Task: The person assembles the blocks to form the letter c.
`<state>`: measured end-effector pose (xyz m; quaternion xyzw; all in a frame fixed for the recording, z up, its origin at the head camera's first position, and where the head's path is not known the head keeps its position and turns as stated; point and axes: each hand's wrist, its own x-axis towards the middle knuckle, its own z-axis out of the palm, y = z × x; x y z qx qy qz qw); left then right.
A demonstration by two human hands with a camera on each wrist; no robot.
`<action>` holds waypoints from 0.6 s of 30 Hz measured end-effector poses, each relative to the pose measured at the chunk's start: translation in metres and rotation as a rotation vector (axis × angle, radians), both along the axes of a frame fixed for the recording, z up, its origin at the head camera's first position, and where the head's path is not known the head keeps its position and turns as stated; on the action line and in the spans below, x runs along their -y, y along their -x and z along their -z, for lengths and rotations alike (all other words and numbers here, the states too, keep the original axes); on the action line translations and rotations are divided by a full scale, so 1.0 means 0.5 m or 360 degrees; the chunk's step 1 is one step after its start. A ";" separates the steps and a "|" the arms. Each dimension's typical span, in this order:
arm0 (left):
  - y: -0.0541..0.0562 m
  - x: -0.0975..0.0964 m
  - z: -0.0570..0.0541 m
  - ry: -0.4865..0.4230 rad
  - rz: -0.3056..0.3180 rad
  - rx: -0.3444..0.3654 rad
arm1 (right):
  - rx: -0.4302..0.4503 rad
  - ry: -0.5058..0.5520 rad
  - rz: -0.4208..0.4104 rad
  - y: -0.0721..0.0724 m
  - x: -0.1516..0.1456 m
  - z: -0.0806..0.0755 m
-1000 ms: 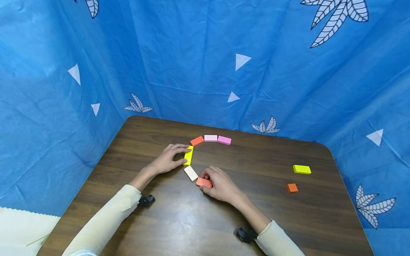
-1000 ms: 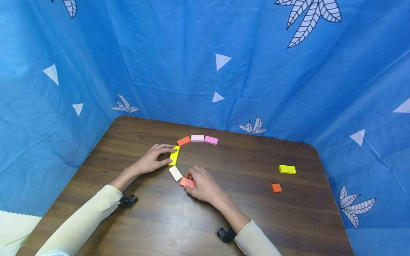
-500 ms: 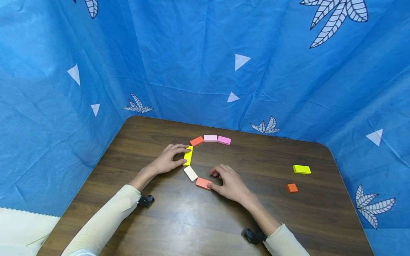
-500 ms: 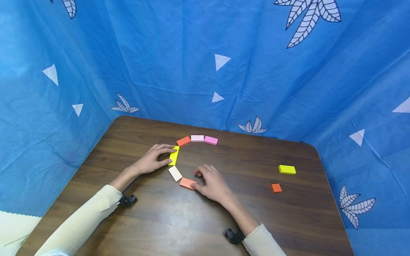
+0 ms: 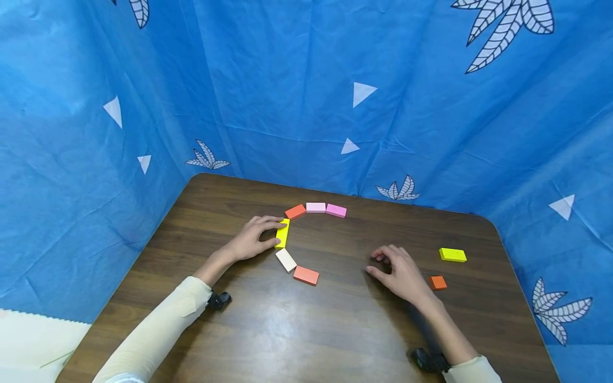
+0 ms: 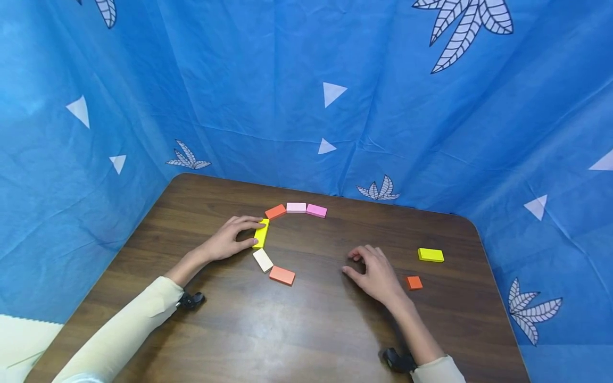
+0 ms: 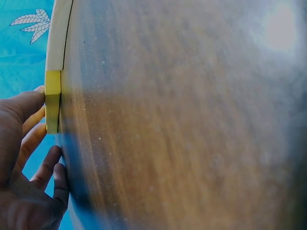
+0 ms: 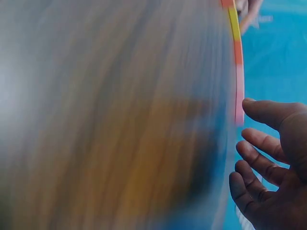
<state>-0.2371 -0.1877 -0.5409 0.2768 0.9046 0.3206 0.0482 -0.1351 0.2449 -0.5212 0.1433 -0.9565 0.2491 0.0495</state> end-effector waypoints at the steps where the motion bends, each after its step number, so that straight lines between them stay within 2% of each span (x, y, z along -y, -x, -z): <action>1: 0.001 0.000 0.000 0.0000 0.0000 0.0004 | -0.0011 -0.0008 0.0032 -0.001 -0.019 0.000; 8: 0.000 0.000 0.000 -0.0011 -0.0002 0.0009 | 0.0023 -0.0048 0.0240 -0.005 -0.129 -0.023; 13: -0.002 0.000 0.001 -0.0014 -0.0006 0.0003 | 0.0039 -0.0096 0.0266 -0.010 -0.191 -0.032; 18: -0.001 -0.001 0.001 -0.0029 0.0003 -0.0013 | -0.0010 -0.0097 0.0292 -0.019 -0.245 -0.029</action>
